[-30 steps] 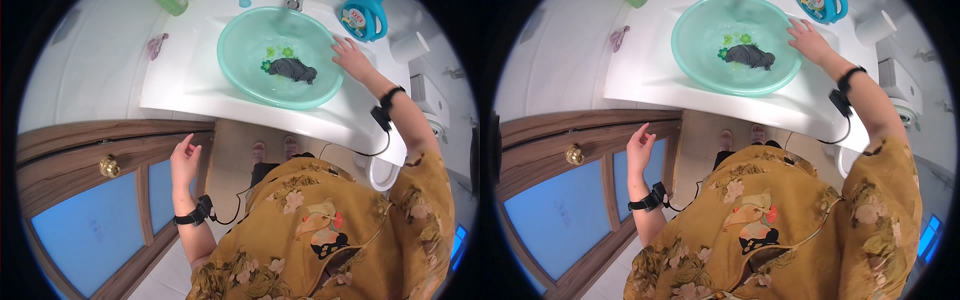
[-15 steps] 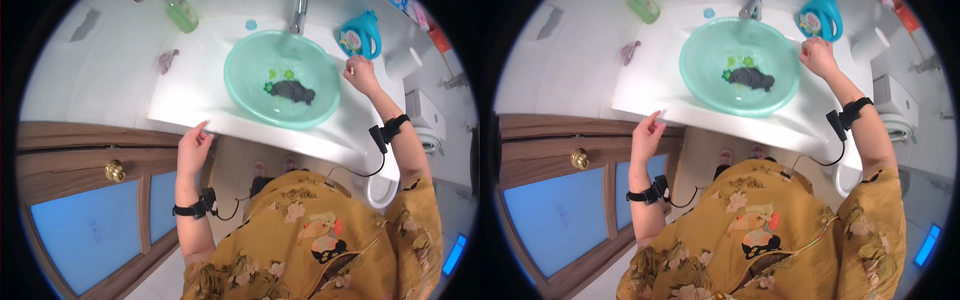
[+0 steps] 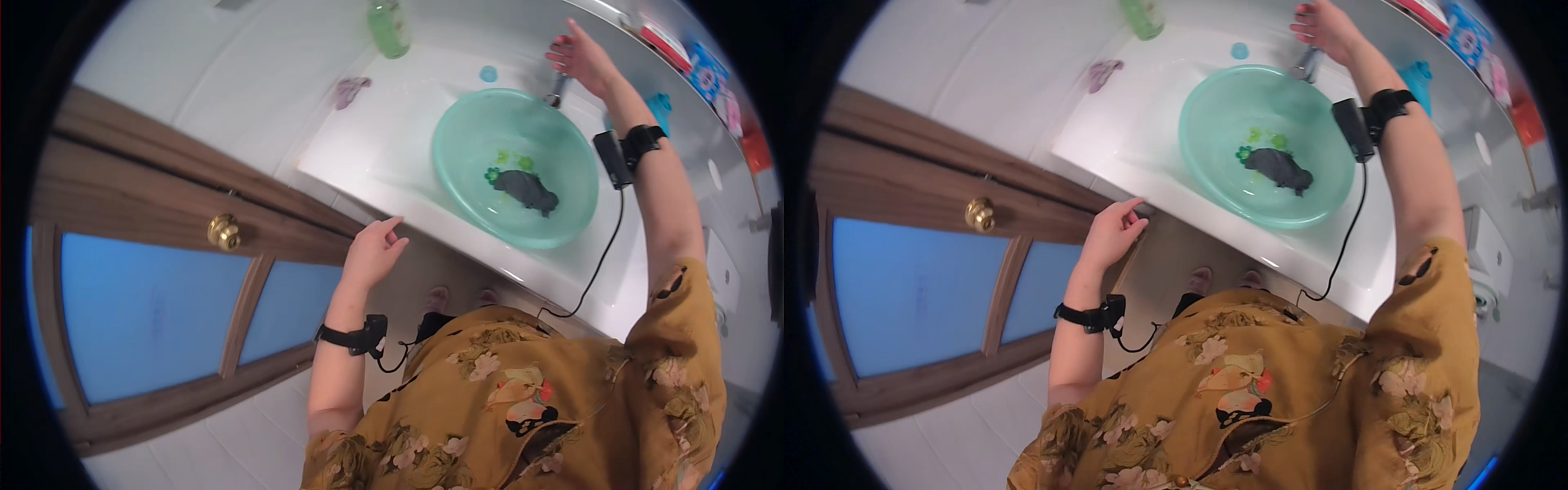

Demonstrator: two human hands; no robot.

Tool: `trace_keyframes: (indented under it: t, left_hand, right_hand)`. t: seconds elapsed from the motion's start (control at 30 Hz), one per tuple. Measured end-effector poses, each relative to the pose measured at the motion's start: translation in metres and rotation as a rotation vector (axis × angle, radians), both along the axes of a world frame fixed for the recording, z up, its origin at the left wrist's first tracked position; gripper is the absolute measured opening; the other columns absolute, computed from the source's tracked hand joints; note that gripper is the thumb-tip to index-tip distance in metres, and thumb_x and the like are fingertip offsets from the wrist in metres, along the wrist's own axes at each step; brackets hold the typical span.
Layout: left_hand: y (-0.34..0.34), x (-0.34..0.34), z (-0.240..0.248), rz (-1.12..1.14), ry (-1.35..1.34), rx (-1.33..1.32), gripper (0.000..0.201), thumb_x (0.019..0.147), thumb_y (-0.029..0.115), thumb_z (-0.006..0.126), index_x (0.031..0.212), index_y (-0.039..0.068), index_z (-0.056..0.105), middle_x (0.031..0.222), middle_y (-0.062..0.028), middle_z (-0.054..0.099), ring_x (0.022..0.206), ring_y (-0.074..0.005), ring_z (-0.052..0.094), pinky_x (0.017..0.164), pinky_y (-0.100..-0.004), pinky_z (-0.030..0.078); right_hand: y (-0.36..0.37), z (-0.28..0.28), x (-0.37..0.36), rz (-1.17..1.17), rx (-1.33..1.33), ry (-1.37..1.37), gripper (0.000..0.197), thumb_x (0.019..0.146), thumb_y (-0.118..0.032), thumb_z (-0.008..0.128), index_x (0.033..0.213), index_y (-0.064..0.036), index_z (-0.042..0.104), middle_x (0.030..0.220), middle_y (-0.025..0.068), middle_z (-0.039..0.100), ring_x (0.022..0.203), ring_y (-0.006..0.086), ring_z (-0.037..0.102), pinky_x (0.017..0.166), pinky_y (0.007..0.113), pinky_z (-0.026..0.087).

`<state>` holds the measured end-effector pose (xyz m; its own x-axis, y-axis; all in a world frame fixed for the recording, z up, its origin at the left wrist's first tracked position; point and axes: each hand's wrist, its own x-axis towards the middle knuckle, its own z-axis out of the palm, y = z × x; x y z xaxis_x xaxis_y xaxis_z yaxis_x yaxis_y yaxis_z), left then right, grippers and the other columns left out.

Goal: Wiping down walls, floor, and toilet in a bathroom, then washing the cleaning cloth.

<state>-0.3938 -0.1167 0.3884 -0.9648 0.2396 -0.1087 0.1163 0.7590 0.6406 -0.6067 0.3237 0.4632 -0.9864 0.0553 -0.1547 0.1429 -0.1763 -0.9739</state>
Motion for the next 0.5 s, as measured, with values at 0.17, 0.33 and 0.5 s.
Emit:
trace_keyframes:
  t: [0.17, 0.33, 0.5]
  left_hand:
    - [0.001, -0.005, -0.009, -0.023, -0.050, -0.061, 0.038, 0.076, 0.016, 0.062, 0.112, 0.005, 0.058, 0.077, -0.0102, 0.057, 0.071, -0.0249, 0.056, 0.068, -0.0338, 0.047]
    - [0.038, -0.024, -0.012, -0.081, -0.040, 0.050, 0.038, 0.077, 0.018, 0.061, 0.112, 0.005, 0.058, 0.081, -0.0114, 0.060, 0.075, -0.0249, 0.058, 0.071, -0.0335, 0.047]
    - [0.107, -0.068, -0.028, -0.182, -0.051, 0.340, 0.031, 0.082, 0.022, 0.057, 0.106, 0.003, 0.061, 0.084, -0.0121, 0.062, 0.074, -0.0214, 0.059, 0.070, -0.0309, 0.047]
  right_hand:
    - [0.002, 0.008, 0.008, -0.036, -0.177, 0.151, 0.044, 0.086, -0.049, 0.049, 0.098, -0.0064, 0.052, 0.110, 0.0092, 0.053, 0.108, 0.0245, 0.051, 0.091, 0.036, 0.041]
    - [-0.023, -0.018, 0.051, -0.322, -0.467, 0.383, 0.035, 0.093, -0.027, 0.037, 0.110, 0.0021, 0.046, 0.110, 0.0128, 0.054, 0.099, 0.0233, 0.053, 0.085, 0.036, 0.043]
    - [-0.043, -0.133, 0.059, -0.627, -0.871, -0.306, 0.025, 0.093, -0.015, 0.031, 0.102, 0.0040, 0.046, 0.100, 0.0185, 0.052, 0.081, 0.0260, 0.056, 0.072, 0.034, 0.052]
